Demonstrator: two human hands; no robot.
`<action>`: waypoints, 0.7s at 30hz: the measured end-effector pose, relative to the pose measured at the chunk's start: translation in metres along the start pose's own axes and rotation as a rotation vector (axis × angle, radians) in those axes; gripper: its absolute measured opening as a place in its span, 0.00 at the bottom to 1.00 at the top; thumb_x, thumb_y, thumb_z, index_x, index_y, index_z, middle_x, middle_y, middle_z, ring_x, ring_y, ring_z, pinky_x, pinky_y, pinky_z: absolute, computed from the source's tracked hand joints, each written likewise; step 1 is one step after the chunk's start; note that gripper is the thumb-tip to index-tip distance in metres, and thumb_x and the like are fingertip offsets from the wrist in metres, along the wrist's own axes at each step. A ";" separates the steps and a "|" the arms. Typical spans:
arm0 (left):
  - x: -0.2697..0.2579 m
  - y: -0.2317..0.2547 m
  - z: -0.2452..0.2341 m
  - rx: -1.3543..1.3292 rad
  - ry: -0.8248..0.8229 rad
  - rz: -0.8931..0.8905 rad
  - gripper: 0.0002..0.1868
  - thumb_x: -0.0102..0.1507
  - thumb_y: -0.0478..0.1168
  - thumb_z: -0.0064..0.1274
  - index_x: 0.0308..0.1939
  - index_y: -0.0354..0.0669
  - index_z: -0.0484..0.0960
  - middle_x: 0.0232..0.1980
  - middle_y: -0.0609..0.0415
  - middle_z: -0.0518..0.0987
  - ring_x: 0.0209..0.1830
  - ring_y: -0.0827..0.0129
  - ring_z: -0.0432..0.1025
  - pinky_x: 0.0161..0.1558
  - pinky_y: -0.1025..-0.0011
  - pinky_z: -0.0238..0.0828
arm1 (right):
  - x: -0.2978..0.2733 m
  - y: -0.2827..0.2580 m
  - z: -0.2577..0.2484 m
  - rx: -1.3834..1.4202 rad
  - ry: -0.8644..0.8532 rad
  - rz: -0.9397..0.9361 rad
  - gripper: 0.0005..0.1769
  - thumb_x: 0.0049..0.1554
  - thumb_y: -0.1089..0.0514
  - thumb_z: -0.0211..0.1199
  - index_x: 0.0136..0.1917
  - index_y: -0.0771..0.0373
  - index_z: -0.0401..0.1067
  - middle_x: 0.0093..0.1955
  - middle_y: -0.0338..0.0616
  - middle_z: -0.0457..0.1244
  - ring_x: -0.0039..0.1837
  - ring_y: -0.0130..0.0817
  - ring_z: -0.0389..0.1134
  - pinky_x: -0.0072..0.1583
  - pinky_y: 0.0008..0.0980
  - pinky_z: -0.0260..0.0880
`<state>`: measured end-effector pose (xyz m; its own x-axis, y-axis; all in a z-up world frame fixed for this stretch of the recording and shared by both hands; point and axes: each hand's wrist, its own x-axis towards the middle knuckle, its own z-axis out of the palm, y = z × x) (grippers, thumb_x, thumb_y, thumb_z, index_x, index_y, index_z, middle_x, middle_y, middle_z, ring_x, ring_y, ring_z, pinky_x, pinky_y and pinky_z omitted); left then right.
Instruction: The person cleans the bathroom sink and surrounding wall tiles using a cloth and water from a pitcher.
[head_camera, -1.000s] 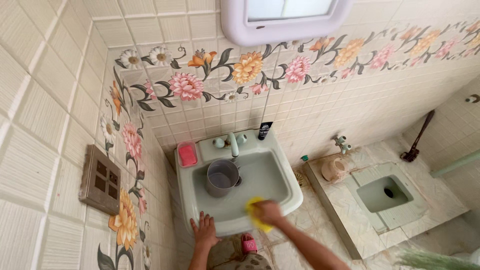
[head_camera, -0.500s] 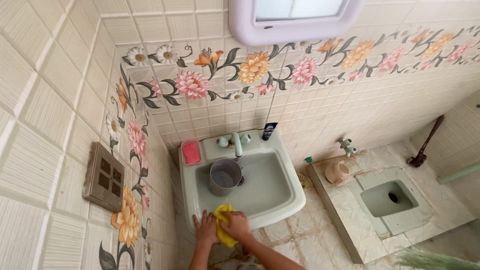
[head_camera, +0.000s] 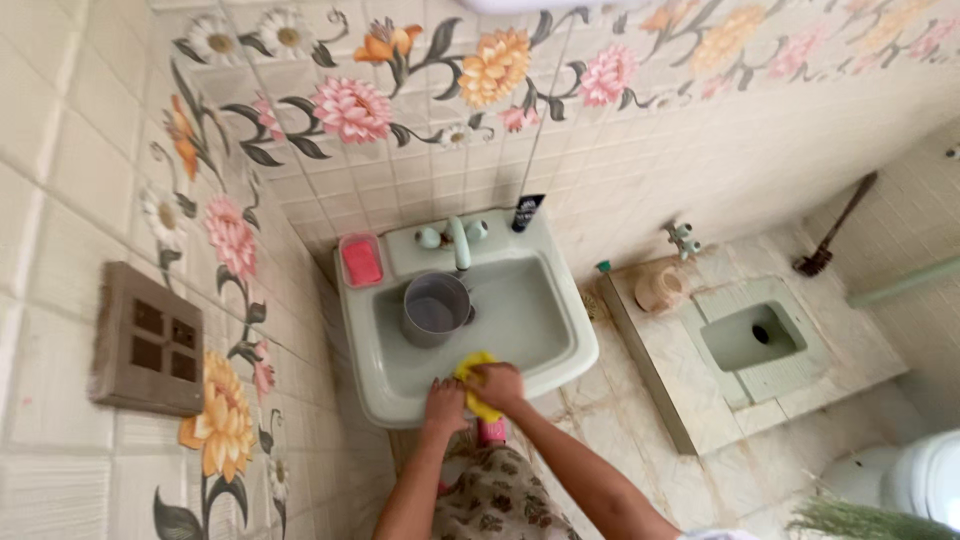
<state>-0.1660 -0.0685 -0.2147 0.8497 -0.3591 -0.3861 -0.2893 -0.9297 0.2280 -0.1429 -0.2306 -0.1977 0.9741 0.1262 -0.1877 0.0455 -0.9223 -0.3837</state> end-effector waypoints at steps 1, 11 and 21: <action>0.006 0.000 0.000 -0.003 -0.019 -0.011 0.50 0.47 0.58 0.74 0.67 0.40 0.72 0.70 0.47 0.73 0.75 0.57 0.63 0.80 0.52 0.49 | 0.000 -0.008 0.009 -0.028 -0.016 -0.032 0.30 0.59 0.32 0.51 0.57 0.54 0.79 0.54 0.50 0.71 0.59 0.47 0.71 0.70 0.45 0.64; 0.003 0.019 -0.042 -0.008 -0.052 -0.073 0.58 0.44 0.65 0.76 0.69 0.37 0.69 0.73 0.42 0.67 0.71 0.53 0.65 0.68 0.56 0.66 | 0.014 0.147 -0.036 -0.286 0.490 0.356 0.45 0.60 0.34 0.54 0.83 0.55 0.50 0.85 0.63 0.39 0.82 0.66 0.42 0.73 0.67 0.49; 0.016 0.018 -0.058 -0.022 -0.170 -0.007 0.60 0.47 0.64 0.73 0.75 0.46 0.61 0.79 0.50 0.59 0.77 0.58 0.56 0.74 0.58 0.53 | 0.192 0.156 -0.103 -0.054 0.137 0.359 0.53 0.60 0.38 0.58 0.87 0.48 0.33 0.87 0.61 0.38 0.76 0.63 0.55 0.65 0.58 0.69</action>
<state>-0.1323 -0.0864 -0.1644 0.7643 -0.3632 -0.5329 -0.2726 -0.9308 0.2433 0.0739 -0.3882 -0.2000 0.9506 -0.2549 -0.1773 -0.2957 -0.9174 -0.2664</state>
